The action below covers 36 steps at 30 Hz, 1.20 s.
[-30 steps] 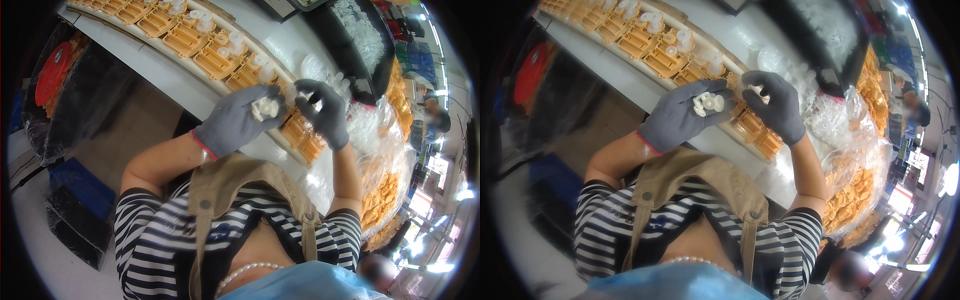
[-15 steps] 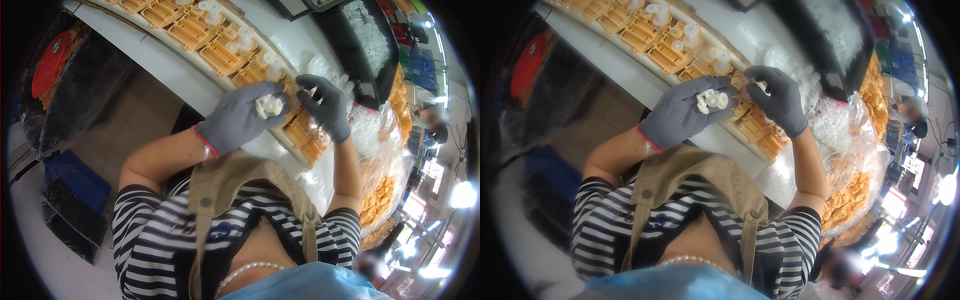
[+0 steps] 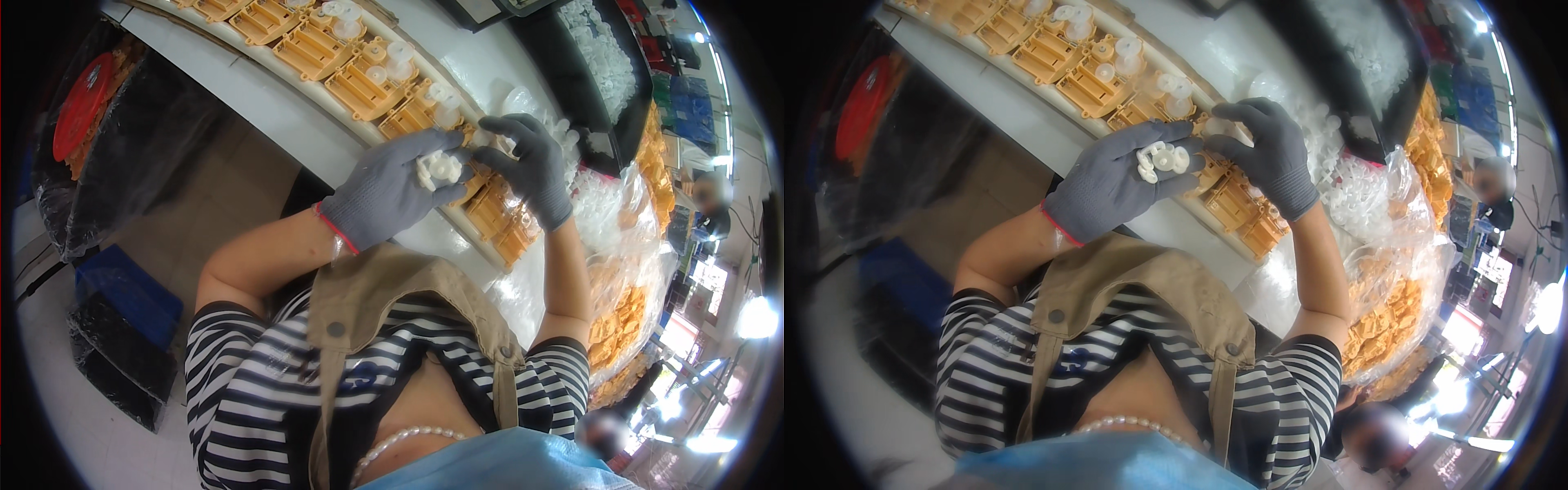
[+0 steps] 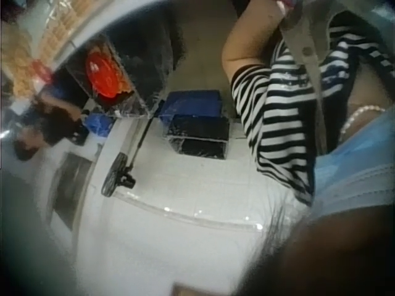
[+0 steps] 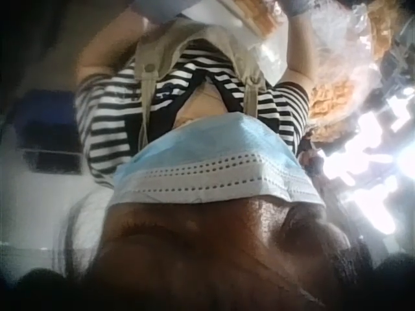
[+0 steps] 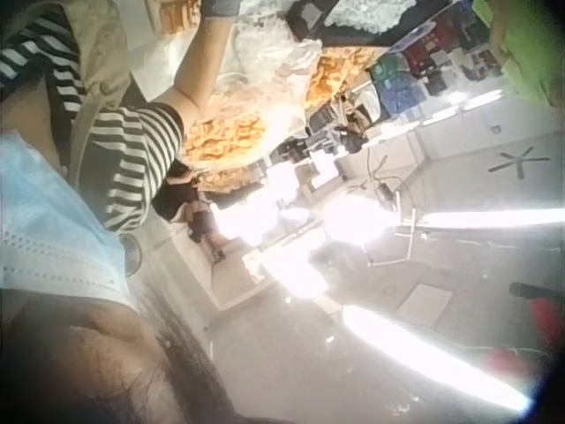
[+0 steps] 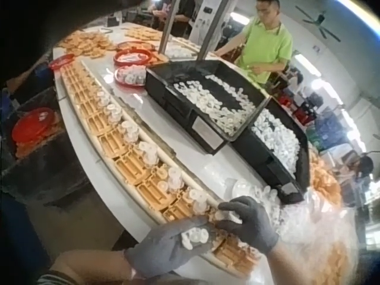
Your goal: The person assembles a toy by hand, inserting toy gears and plastic pegs into a plastic toy housing.
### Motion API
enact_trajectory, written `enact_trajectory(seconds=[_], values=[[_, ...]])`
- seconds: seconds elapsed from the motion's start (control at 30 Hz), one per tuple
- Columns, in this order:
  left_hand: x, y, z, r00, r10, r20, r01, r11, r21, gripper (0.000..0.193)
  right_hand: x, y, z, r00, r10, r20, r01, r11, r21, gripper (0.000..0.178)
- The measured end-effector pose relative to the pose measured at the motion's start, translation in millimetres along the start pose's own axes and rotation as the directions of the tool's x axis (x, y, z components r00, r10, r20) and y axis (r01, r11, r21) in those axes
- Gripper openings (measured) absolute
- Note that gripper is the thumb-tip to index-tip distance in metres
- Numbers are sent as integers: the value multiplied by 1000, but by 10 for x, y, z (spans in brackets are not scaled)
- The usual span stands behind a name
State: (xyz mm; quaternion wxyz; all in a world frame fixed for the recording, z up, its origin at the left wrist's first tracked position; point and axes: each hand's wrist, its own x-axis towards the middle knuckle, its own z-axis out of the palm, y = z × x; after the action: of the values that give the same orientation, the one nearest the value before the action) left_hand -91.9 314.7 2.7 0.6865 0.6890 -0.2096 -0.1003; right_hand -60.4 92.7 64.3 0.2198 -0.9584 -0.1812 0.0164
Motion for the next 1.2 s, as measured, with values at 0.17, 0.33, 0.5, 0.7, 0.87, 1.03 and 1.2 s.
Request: enact_trajectory(seconds=[0.17,0.33,0.5,0.7,0.87,1.03,1.2], values=[[28,14,30,999,22,32,-25,995,98,46,-154,-204,-81,998,-22,-56,30,987,158,39],[52,211,66,996,55,71,-70,967,244,47,-227,-307,-102,977,-211,16,200,946,256,43],[47,207,186,994,38,99,-56,982,181,50,-411,-195,-146,978,-208,9,204,963,179,35],[47,255,218,955,-8,298,-51,980,192,46,-743,-142,-156,942,-334,-15,334,942,21,30],[-10,119,358,964,-61,260,84,993,-77,41,-948,-165,-145,957,-287,50,289,956,-43,29],[63,289,384,953,-78,294,86,996,-16,39,-924,-49,-223,997,-75,-35,82,952,295,25],[31,241,391,958,-81,274,90,996,-20,43,-829,182,-152,976,182,-117,-138,939,315,27]])
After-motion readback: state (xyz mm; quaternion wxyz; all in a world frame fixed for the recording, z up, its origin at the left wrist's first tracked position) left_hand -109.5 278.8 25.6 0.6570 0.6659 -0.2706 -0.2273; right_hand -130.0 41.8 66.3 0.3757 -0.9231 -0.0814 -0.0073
